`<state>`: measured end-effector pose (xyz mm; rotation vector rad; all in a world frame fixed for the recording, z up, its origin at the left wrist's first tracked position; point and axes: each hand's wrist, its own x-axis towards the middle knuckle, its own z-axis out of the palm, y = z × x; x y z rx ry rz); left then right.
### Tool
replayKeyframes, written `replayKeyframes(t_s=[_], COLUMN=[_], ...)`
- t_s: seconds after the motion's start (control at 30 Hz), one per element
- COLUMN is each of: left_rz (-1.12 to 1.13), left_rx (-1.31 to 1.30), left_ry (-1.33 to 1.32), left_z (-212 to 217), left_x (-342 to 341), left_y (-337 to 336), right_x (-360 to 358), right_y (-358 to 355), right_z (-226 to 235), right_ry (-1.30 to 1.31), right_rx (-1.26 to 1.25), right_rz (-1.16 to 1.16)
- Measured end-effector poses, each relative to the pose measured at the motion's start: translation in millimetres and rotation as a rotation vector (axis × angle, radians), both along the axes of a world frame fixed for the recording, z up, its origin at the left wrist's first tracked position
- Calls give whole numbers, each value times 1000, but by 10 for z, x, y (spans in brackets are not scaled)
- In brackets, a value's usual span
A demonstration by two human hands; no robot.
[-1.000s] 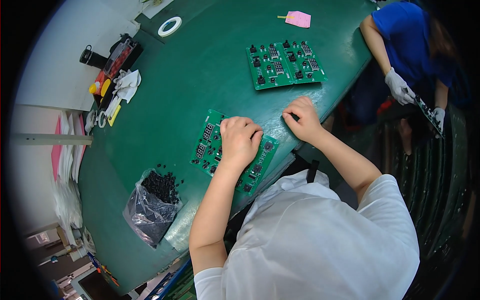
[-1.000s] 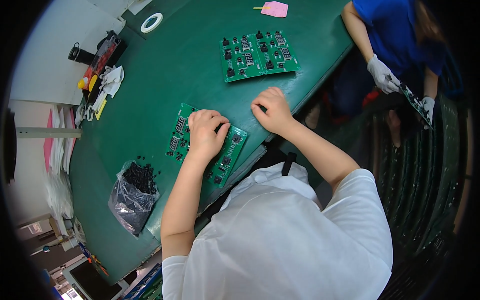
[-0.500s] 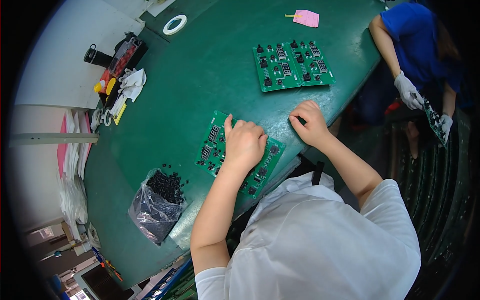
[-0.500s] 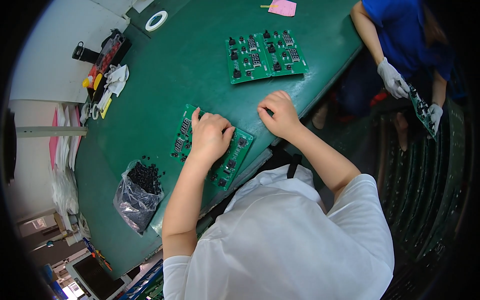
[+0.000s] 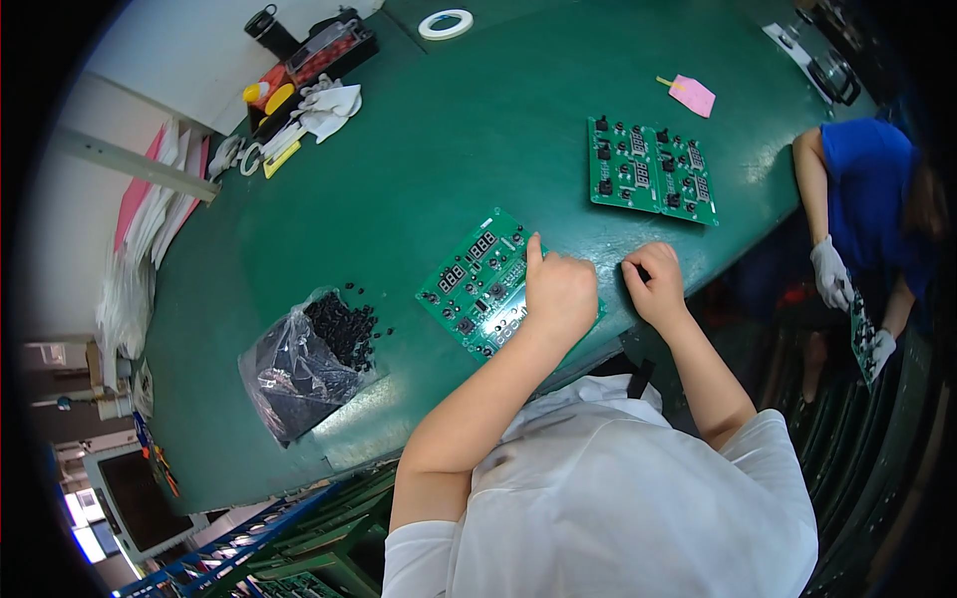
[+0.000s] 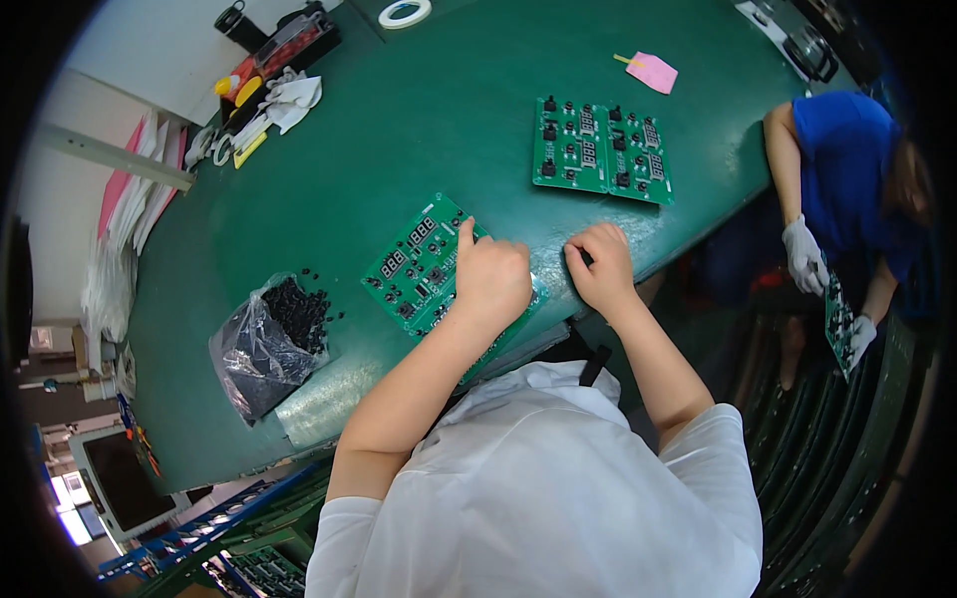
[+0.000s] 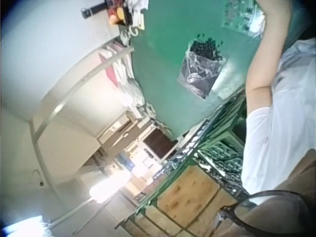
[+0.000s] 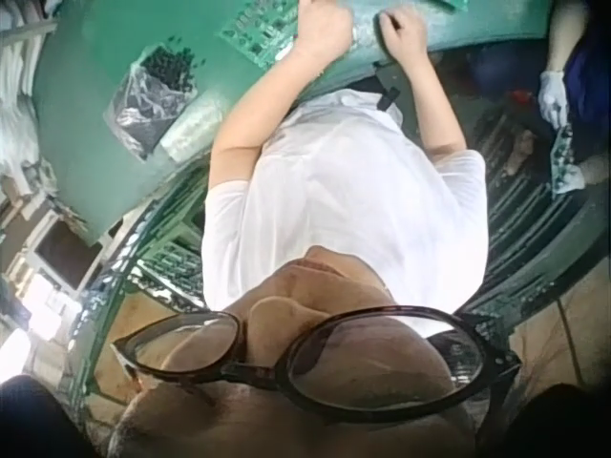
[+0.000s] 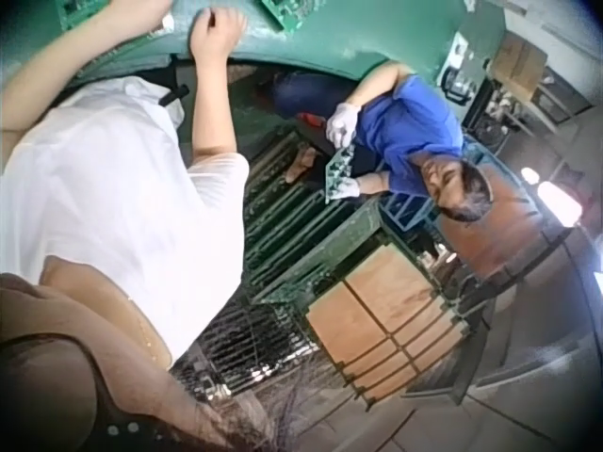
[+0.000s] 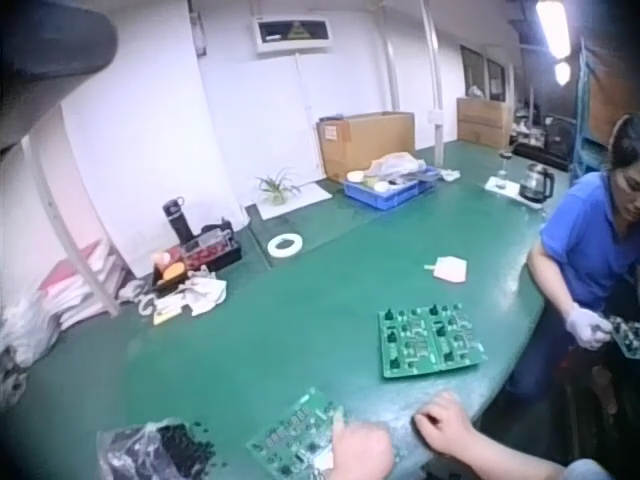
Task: The person attaches small black caps onto a circuit board by hand, places the board onto a rack, and then installs more caps onto another circuit board.
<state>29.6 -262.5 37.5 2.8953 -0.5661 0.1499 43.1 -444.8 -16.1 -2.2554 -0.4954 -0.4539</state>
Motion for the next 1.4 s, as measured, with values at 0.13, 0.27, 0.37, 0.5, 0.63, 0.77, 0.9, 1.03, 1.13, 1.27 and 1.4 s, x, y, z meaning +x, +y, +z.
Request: replayKeyframes(t_s=[0.13, 0.27, 0.37, 0.5, 0.63, 0.77, 0.9, 1.03, 1.13, 1.27, 1.4], left_rz=[-48, 186, 348, 233, 257, 280, 350, 417, 309, 193, 427], left_rx=[-246, -545, -510, -325, -52, -29, -132, -670, -1214, -1662, -1426], left_ry=[-35, -220, -123, 53, 262, 231, 240, 283, 224, 273, -133], left_z=[136, 146, 245, 339, 207, 118, 384, 675, 1001, 1532, 2101], left_x=[-144, -214, -210, -132, 94, 156, 149, -38, -405, -832, -1126], left_y=[260, 953, 1204, 889, 521, 449, 586, 1189, 1602, 1942, 2144], right_x=[9, 11, 42, -2, -31, -60, 67, 81, 36, 66, 255], right_y=[-12, -31, -51, -78, -90, -116, -141, -83, -15, -22, 193], right_z=[26, -40, -4, -17, -62, -61, -78, -159, -143, -385, -396], right_ry=[-8, -9, -24, -26, -28, -3, 87, 147, 264, 392, 309], right_rx=[-18, -5, -15, 4, 30, 72, 188, 299, 344, 401, 420], right_rz=[2, -9, -21, -28, -31, -44, -64, -69, -27, 58, 240])
